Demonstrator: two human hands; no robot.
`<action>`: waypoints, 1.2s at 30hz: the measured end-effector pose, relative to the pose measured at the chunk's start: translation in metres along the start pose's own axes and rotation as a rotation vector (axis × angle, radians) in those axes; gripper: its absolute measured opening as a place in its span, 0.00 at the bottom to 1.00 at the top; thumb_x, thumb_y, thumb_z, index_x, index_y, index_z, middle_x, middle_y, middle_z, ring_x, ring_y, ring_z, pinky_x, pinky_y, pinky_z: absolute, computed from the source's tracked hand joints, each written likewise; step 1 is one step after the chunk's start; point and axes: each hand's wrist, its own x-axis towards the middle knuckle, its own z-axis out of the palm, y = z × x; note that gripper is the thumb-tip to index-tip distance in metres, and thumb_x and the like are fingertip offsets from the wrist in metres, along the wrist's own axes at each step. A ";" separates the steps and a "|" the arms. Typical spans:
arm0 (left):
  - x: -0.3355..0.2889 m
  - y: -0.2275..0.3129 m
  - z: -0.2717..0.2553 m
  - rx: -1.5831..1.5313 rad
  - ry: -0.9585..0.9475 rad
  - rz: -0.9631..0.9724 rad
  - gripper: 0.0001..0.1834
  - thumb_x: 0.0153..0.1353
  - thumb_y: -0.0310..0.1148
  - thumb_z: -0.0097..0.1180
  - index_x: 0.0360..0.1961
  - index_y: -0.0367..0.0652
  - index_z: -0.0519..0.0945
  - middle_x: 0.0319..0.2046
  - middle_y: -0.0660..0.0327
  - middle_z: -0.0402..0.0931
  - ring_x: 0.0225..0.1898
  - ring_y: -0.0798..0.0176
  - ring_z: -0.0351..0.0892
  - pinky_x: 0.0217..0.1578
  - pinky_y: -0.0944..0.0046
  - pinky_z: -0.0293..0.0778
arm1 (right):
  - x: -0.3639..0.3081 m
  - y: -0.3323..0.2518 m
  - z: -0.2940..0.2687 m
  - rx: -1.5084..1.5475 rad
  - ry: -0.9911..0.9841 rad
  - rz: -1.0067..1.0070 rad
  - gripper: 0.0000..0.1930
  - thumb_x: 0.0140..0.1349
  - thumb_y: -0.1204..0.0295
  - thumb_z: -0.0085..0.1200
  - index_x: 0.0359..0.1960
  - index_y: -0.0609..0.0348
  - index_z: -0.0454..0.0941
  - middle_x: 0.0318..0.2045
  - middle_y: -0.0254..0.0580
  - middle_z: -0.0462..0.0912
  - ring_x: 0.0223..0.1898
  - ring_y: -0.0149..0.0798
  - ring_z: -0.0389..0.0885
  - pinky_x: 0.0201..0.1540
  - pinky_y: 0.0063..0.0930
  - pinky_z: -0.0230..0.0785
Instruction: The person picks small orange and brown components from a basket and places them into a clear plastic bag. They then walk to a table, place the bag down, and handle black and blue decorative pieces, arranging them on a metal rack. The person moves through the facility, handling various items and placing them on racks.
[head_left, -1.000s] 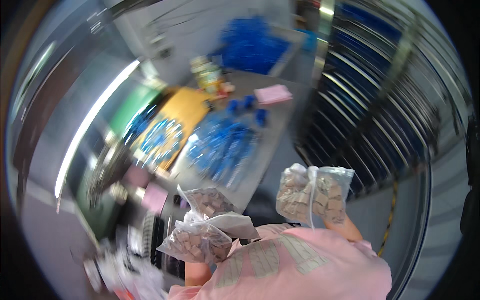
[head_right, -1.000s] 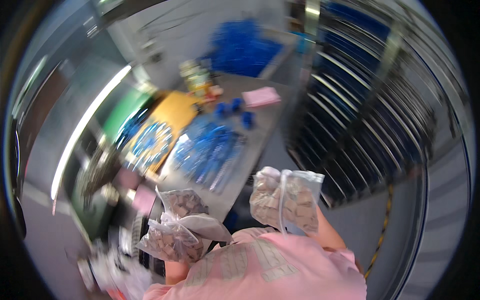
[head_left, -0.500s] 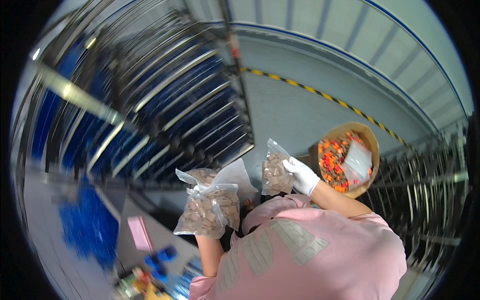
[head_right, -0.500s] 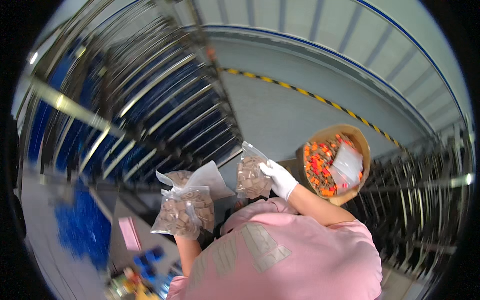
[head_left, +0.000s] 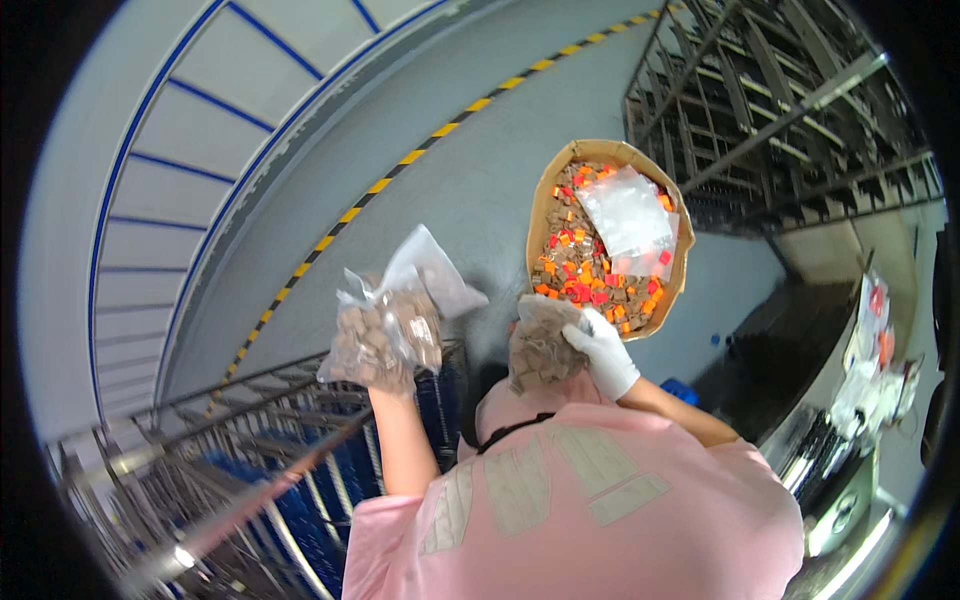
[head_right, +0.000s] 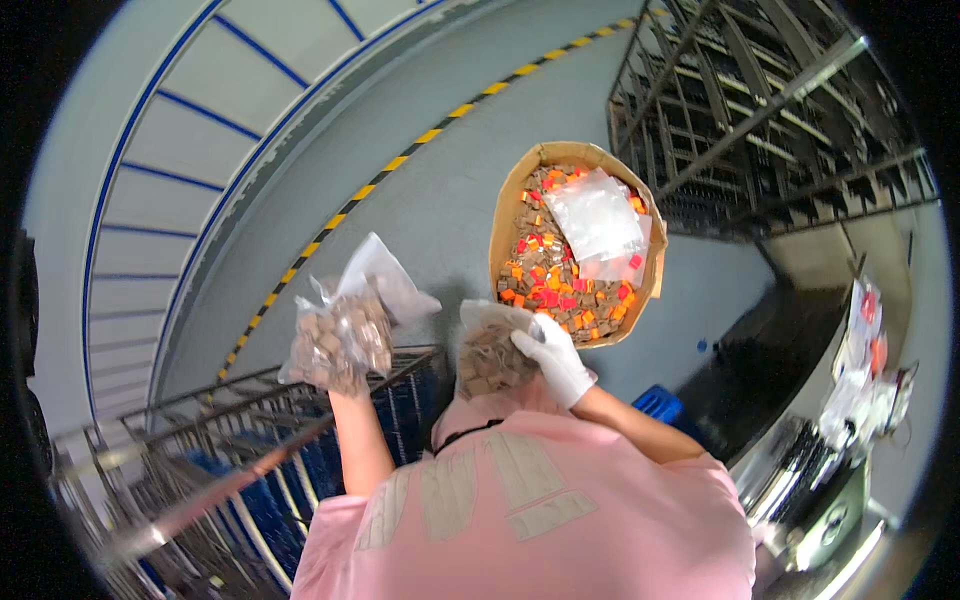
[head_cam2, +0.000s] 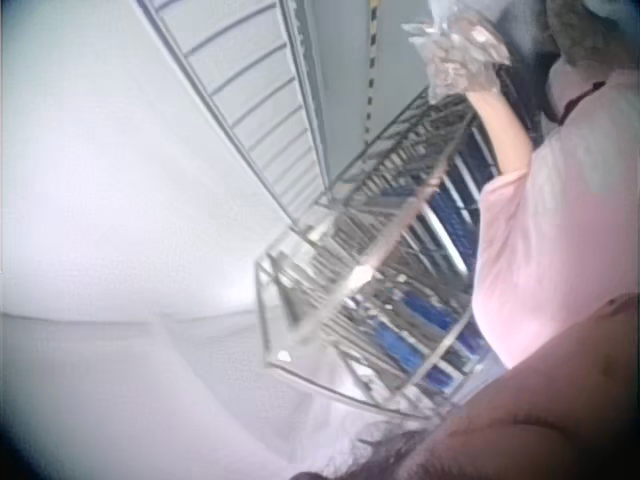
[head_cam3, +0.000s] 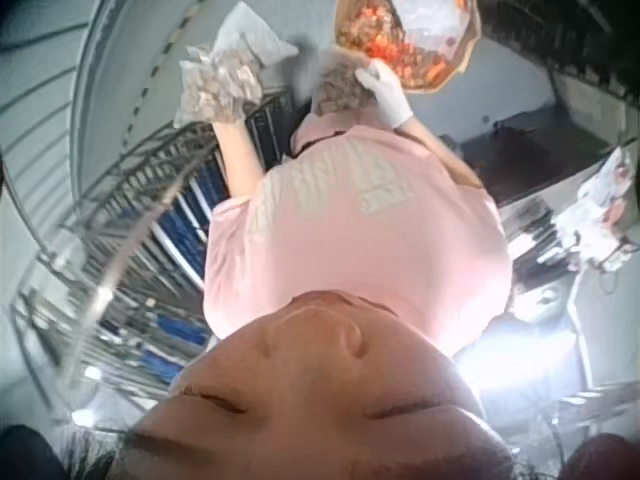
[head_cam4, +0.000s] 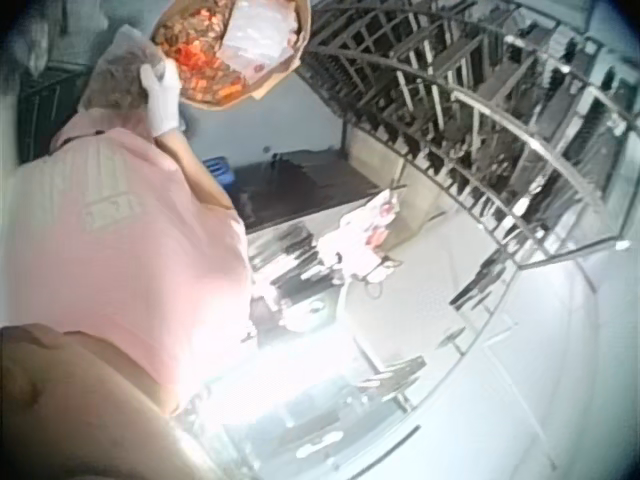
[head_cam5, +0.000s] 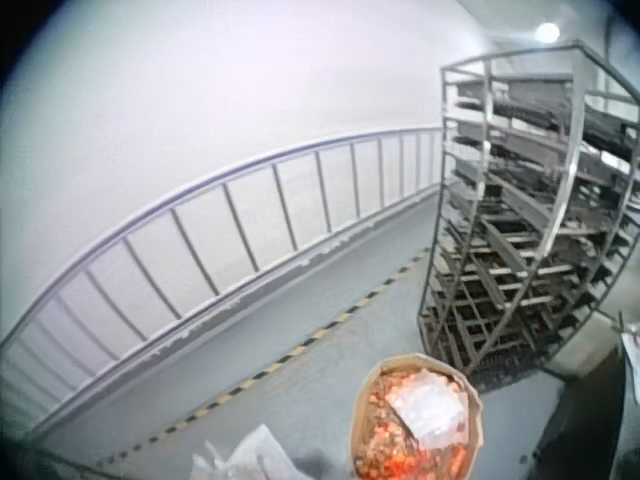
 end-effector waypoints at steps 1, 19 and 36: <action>0.033 -0.005 0.007 0.021 -0.010 0.045 0.19 0.70 0.38 0.51 0.54 0.37 0.77 0.49 0.57 0.81 0.48 0.61 0.80 0.52 0.64 0.75 | 0.007 -0.005 0.015 0.110 0.034 0.002 0.17 0.69 0.73 0.55 0.58 0.64 0.74 0.45 0.32 0.79 0.46 0.26 0.74 0.53 0.24 0.69; 0.590 -0.105 0.222 -0.385 -0.637 -0.467 0.16 0.68 0.37 0.55 0.53 0.41 0.77 0.48 0.59 0.77 0.51 0.59 0.76 0.53 0.59 0.75 | 0.305 -0.164 0.130 0.066 1.008 -0.306 0.10 0.68 0.70 0.58 0.29 0.51 0.70 0.26 0.24 0.69 0.29 0.23 0.63 0.34 0.21 0.61; 0.877 -0.020 0.662 -0.339 -1.135 -0.666 0.16 0.70 0.40 0.51 0.52 0.43 0.76 0.44 0.60 0.77 0.48 0.59 0.77 0.50 0.59 0.76 | 0.702 -0.496 -0.004 -0.321 1.037 -0.376 0.17 0.56 0.58 0.68 0.28 0.60 0.80 0.27 0.48 0.81 0.32 0.46 0.80 0.40 0.37 0.72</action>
